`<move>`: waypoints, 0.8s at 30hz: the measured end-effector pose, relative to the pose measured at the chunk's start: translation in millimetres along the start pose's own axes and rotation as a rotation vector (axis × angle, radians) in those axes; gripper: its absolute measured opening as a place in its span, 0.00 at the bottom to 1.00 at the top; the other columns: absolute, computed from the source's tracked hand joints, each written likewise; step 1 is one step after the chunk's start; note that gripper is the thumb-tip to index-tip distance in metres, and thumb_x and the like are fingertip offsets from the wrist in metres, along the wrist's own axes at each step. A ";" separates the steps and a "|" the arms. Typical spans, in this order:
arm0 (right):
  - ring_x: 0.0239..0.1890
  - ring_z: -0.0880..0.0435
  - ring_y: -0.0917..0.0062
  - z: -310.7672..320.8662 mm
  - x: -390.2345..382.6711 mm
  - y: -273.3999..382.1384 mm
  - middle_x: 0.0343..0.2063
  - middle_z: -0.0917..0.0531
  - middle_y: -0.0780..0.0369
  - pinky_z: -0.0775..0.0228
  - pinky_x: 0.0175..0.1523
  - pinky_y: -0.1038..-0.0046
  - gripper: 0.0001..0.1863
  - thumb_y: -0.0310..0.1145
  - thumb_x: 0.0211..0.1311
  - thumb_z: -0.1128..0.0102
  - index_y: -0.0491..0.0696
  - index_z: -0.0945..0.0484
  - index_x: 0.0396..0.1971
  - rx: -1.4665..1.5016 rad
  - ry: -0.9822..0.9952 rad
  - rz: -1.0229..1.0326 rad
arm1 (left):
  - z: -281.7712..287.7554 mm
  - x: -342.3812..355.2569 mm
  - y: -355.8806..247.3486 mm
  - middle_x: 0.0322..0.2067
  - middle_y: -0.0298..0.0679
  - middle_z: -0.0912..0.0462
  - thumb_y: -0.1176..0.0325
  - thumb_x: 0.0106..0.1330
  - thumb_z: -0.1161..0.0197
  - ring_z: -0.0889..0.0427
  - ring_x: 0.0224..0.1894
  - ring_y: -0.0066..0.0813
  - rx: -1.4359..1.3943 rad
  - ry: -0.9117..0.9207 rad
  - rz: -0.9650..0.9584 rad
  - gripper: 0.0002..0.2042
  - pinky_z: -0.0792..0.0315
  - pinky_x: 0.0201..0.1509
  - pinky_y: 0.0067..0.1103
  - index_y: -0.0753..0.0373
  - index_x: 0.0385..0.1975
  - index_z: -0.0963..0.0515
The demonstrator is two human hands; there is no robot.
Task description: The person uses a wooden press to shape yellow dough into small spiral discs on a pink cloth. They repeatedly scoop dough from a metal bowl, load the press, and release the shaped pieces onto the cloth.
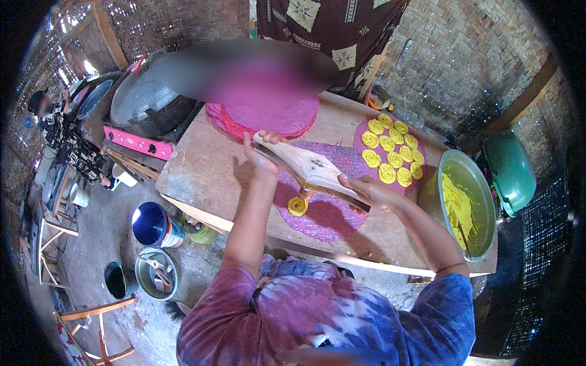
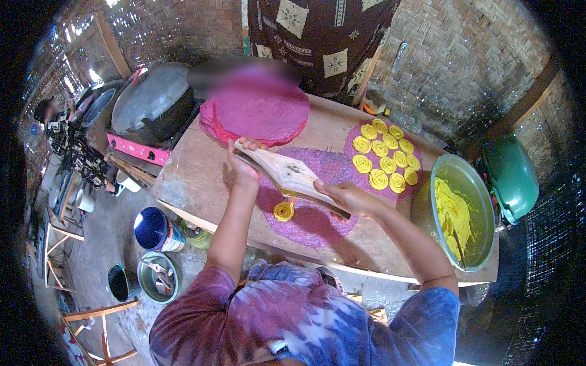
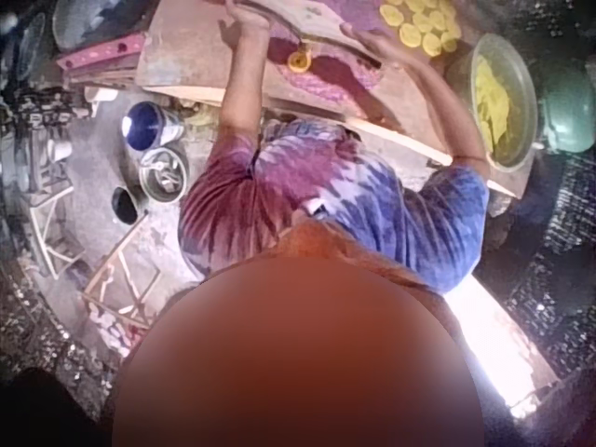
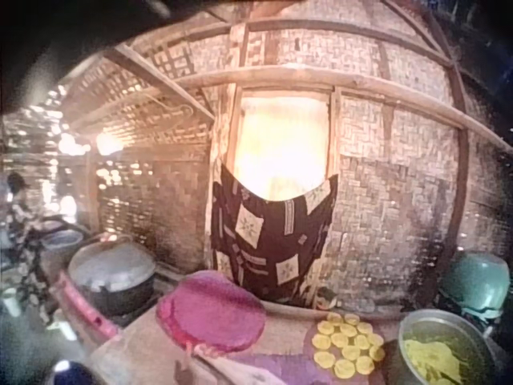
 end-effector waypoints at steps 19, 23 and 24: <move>0.17 0.23 0.79 15.1 -19.5 -54.3 0.18 0.21 0.62 0.33 0.21 0.76 0.29 0.60 0.67 0.50 0.44 0.21 0.34 0.346 -0.039 0.105 | 7.3 -17.7 23.0 0.50 0.43 0.18 0.38 0.73 0.79 0.28 0.60 0.34 1.200 -0.115 0.483 0.39 0.41 0.66 0.34 0.67 0.61 0.31; 0.17 0.22 0.80 12.5 -9.8 -75.8 0.18 0.21 0.62 0.32 0.21 0.77 0.29 0.61 0.66 0.48 0.44 0.21 0.33 0.384 -0.069 0.165 | 31.8 -58.3 23.3 0.47 0.42 0.17 0.33 0.71 0.75 0.27 0.59 0.28 1.530 0.107 0.759 0.41 0.41 0.67 0.31 0.65 0.60 0.30; 0.18 0.22 0.80 12.3 -7.9 -80.6 0.18 0.21 0.62 0.32 0.21 0.77 0.30 0.61 0.65 0.48 0.44 0.21 0.32 0.387 -0.067 0.181 | 26.5 -64.7 25.2 0.46 0.42 0.17 0.33 0.71 0.75 0.26 0.57 0.27 1.541 0.061 0.802 0.41 0.40 0.66 0.30 0.65 0.60 0.30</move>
Point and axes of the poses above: each hand's wrist, its own x-axis towards the middle knuckle, its own z-axis out of the back of the hand, y = z × x, the point moved 1 cm from there along x, towards the middle knuckle
